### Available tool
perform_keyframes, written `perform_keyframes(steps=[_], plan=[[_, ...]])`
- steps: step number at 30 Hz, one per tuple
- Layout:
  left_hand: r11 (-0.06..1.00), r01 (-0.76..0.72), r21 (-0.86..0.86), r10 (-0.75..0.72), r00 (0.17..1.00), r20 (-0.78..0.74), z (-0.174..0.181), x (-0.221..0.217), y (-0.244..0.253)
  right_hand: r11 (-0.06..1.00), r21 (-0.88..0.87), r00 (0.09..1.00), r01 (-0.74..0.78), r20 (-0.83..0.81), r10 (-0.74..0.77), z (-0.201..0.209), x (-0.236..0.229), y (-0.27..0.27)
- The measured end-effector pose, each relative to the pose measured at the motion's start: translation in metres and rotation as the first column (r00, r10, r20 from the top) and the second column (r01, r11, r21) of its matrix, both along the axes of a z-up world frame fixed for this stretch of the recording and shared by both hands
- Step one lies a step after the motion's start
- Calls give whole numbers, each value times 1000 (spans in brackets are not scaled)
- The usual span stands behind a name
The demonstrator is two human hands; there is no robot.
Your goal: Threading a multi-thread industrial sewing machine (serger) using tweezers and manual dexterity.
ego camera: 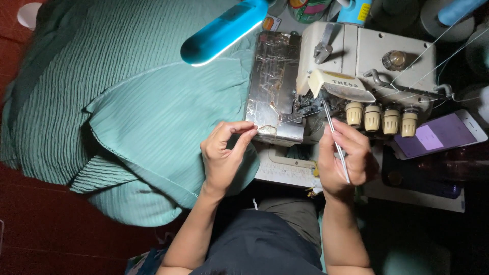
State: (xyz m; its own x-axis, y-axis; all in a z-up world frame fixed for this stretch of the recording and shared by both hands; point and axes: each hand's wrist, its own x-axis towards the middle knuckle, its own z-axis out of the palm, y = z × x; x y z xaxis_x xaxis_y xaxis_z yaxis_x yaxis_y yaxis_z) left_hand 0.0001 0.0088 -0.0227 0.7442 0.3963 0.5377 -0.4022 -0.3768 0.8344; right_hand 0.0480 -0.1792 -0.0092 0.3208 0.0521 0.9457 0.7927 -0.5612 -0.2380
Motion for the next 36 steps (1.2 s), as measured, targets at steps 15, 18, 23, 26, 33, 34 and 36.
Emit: perform_keyframes(steps=[15,18,23,26,33,34,36], plan=[[1000,0,-26,0,1000,-3,3,-1,0,990,142,992,7,-125,11,-5,-5,3],[999,6,-32,-6,1000,5,3,-1,-1,989,145,991,6,-131,13,-8,-3,5],[999,11,-35,-11,1000,12,2,-2,-2,994,104,997,23,-72,-15,-10,9,8],[999,6,-36,-5,1000,12,4,-4,-1,985,175,993,-6,-116,27,-9,5,10],[1000,12,-28,-12,1000,25,3,-3,-2,971,237,986,20,-165,20,-6,-13,-7],[1000,15,-20,-15,1000,26,3,-3,-2,967,254,977,20,-212,35,-3,-17,-9],[1000,18,-13,-18,999,28,3,-2,-3,963,269,965,20,-258,52,1,-26,-13]])
